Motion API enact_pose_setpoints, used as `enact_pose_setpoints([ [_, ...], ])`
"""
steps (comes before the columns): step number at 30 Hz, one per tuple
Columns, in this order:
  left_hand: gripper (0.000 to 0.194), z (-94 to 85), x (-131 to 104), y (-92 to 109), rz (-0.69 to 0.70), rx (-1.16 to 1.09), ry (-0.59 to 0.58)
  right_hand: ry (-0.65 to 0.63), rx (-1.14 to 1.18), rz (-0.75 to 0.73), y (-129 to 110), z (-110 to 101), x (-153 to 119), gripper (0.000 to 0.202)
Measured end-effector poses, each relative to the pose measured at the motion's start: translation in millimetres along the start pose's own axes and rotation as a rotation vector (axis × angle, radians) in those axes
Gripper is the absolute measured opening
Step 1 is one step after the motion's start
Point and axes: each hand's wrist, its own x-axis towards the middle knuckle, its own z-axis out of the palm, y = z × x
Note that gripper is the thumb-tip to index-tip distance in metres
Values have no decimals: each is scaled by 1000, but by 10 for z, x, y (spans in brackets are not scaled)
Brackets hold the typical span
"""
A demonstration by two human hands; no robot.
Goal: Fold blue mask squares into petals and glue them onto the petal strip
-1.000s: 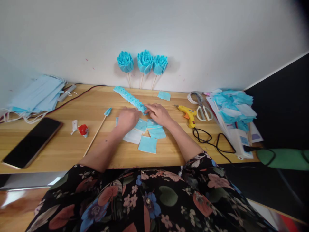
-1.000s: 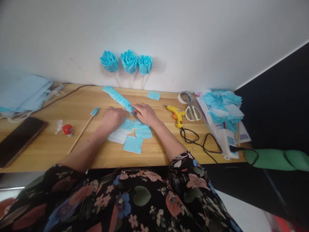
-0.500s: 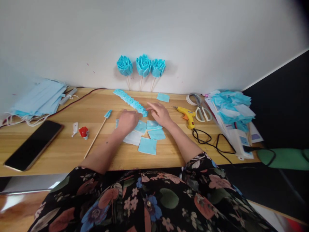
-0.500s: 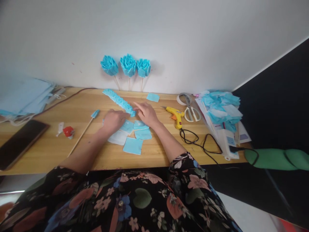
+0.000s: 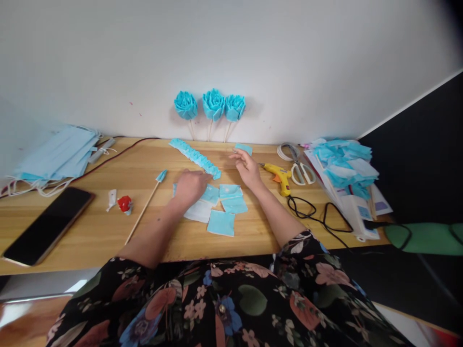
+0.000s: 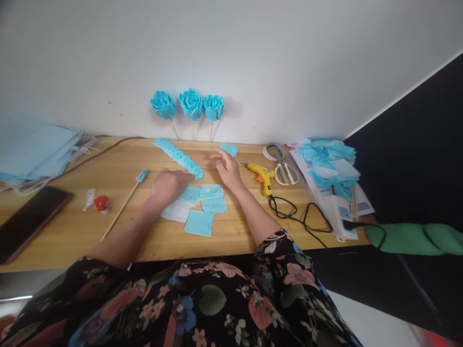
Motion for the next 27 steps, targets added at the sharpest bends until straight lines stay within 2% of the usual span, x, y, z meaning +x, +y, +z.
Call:
enact_pose_setpoints([
  [6, 42, 25, -22, -51, -109, -171, 245, 46, 20, 114, 57, 70, 10, 33],
  [8, 39, 28, -24, -58, -160, -197, 288, 40, 54, 164, 72, 94, 11, 29],
  [12, 36, 16, -22, -52, -226, -211, 281, 16, 142, 239, 78, 95, 17, 29],
  [19, 34, -27, -23, -40, -286, -243, 217, 3, 159, 246, 20, 74, 15, 28],
  [27, 21, -66, -23, -43, -297, -263, 193, -22, 34, 190, -55, 40, -20, 37],
])
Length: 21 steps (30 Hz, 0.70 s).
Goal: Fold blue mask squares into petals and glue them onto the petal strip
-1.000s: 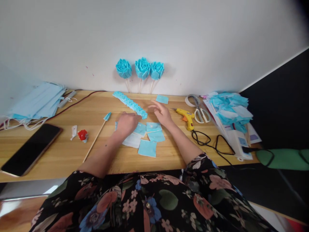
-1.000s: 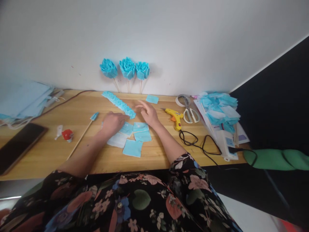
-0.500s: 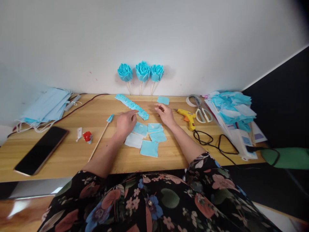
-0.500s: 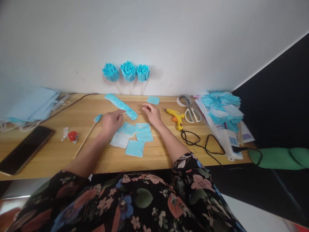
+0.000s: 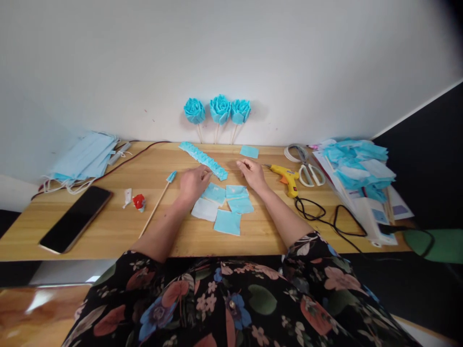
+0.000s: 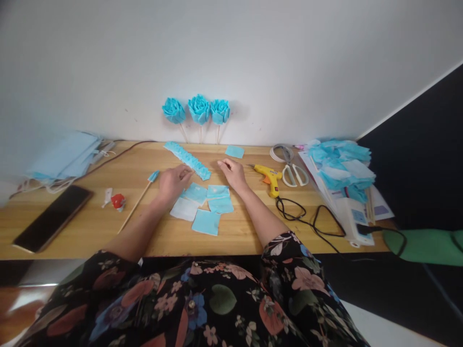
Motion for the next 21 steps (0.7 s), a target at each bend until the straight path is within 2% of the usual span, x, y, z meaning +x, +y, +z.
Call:
enact_pose_setpoints([
  [6, 26, -34, -14, 12, 32, 14, -2, -10, -88, -19, 13, 16, -2, 43],
  [15, 35, -30, -8, 5, 37, 13, -6, -66, -178, -69, 41, 35, 33, 23],
  [21, 36, -33, 9, -11, 31, 46, 10, -89, -228, -98, 69, 32, 45, 24],
])
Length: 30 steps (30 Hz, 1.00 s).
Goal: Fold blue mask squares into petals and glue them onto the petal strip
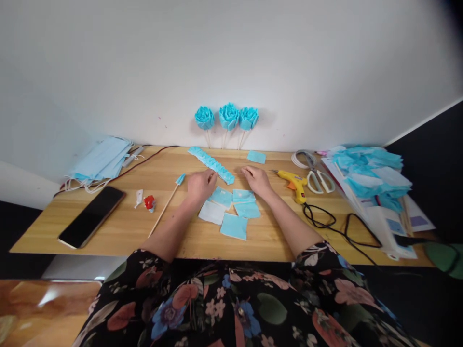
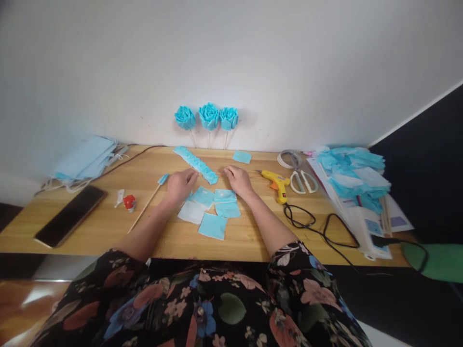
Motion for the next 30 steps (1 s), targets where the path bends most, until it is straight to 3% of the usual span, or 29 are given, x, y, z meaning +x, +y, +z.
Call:
enact_pose_setpoints([
  [17, 36, 30, 6, -78, -19, -27, -10, -58, -108, -49, -35, 17, -23, 28],
  [30, 36, 47, 32, -152, -20, -57, 58, -92, -176, -88, -105, 32, -7, 12],
])
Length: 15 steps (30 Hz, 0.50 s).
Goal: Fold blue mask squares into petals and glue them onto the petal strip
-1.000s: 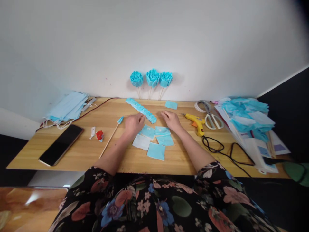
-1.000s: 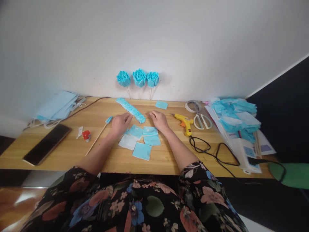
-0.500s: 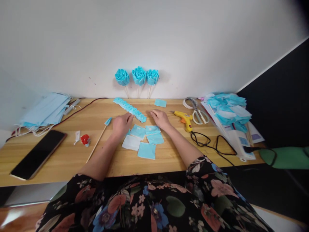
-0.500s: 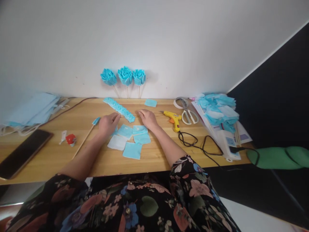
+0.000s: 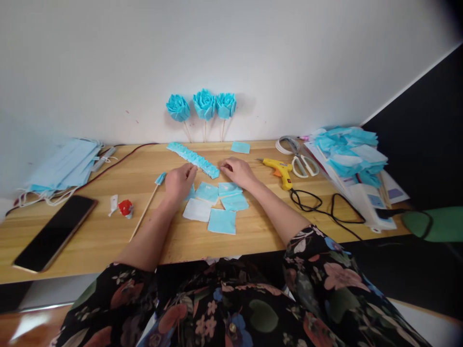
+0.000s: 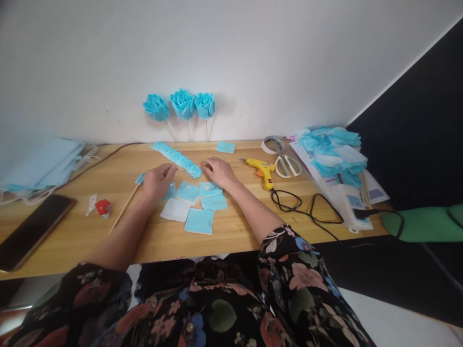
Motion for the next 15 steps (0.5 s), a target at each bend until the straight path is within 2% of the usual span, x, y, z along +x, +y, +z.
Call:
enact_pose_setpoints([
  [15, 36, -3, 23, -34, -12, -41, 66, -62, -91, 33, -131, 17, -5, 10],
])
